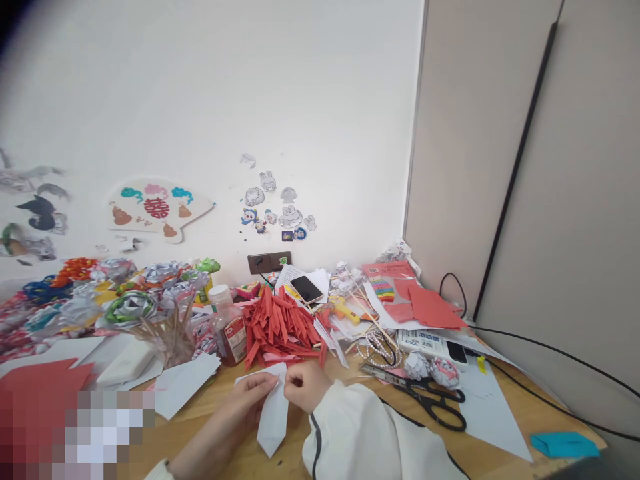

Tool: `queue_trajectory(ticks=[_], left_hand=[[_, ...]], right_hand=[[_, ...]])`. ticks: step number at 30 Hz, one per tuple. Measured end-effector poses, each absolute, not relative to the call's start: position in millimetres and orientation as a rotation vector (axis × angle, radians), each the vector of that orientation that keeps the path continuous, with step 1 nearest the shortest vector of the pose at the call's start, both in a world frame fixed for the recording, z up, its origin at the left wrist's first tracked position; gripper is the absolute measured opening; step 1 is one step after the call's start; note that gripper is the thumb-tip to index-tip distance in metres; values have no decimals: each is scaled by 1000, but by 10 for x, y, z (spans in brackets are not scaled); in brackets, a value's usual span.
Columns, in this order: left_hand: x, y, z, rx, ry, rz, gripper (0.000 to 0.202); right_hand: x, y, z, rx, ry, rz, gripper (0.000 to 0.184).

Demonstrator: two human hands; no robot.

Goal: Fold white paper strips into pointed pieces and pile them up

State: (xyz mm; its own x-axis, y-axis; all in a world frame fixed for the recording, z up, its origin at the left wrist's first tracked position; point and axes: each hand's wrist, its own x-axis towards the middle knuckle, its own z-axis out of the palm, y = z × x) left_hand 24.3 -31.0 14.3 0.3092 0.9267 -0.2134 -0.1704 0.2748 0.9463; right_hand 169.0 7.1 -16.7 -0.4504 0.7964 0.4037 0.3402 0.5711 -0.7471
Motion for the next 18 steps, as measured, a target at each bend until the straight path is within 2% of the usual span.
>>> queue_trajectory(ticks=[11, 18], left_hand=[[176, -199, 41, 1151, 1034, 868, 29], [180, -216, 88, 1305, 1029, 823, 36]], right_hand=[[1730, 97, -158, -932, -1911, 1083, 13], [1762, 112, -174, -918, -1964, 1166, 13]])
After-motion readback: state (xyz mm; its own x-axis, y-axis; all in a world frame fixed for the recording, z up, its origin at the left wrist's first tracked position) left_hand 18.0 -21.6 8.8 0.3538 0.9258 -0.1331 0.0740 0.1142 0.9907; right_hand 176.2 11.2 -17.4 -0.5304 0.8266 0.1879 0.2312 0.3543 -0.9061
